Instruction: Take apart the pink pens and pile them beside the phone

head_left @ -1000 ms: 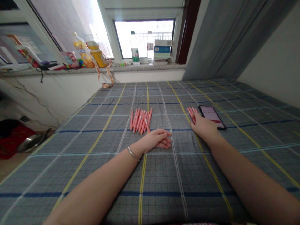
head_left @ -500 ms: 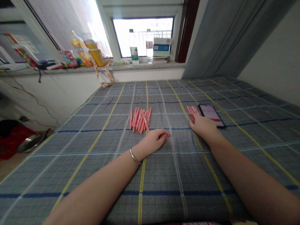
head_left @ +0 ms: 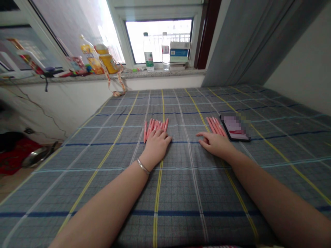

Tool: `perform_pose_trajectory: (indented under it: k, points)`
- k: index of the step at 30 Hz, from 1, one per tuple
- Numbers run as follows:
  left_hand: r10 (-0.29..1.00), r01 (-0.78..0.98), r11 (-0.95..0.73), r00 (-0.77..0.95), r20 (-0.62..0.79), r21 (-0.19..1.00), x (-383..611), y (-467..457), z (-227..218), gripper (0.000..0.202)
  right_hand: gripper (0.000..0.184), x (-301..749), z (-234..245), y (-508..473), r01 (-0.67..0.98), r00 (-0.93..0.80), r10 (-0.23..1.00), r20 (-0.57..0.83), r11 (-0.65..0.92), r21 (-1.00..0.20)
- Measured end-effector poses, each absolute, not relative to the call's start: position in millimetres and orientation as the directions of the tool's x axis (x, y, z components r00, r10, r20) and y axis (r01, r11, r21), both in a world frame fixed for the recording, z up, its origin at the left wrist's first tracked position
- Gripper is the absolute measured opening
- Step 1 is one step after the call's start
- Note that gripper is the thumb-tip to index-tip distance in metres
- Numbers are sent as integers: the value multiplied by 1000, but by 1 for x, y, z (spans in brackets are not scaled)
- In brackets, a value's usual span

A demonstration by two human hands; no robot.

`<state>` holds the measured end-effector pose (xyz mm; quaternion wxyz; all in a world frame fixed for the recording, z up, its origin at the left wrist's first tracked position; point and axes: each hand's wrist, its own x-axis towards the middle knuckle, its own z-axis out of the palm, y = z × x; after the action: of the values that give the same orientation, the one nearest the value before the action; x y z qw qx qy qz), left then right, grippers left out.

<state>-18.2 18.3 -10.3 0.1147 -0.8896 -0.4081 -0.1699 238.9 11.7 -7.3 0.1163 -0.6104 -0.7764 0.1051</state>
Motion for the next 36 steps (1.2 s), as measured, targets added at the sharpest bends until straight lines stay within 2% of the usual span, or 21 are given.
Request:
perform_pose_trajectory:
  k: [4, 10, 15, 18, 24, 31, 36]
  points:
    - [719, 787, -601, 609, 334, -141, -17, 16, -11, 21, 34, 241, -8, 12, 919, -272, 961, 44, 273, -284]
    - [776, 829, -534, 558, 295, -165, -7, 5, -8, 19, 31, 240, -8, 10, 878, -392, 918, 53, 391, -275]
    - [713, 778, -594, 627, 313, -204, -3, 1, -6, 22, 31, 238, -7, 9, 875, -404, 913, 55, 403, -267]
    - [644, 705, -688, 703, 302, -172, -1, 1, -7, 26, 31, 237, -7, 8, 873, -409, 911, 50, 406, -271]
    - [530, 554, -832, 812, 246, -36, 3, -2, -7, 32, 32, 238, -9, 8, 870, -413, 909, 55, 412, -270]
    - [635, 677, -735, 708, 308, -42, 4, -2, -7, 23, 33, 236, -8, 7, 872, -425, 904, 57, 425, -244]
    - [623, 685, -722, 704, 341, -96, 2, 0, -7, 25, 33, 235, -9, 6, 878, -407, 912, 52, 406, -254]
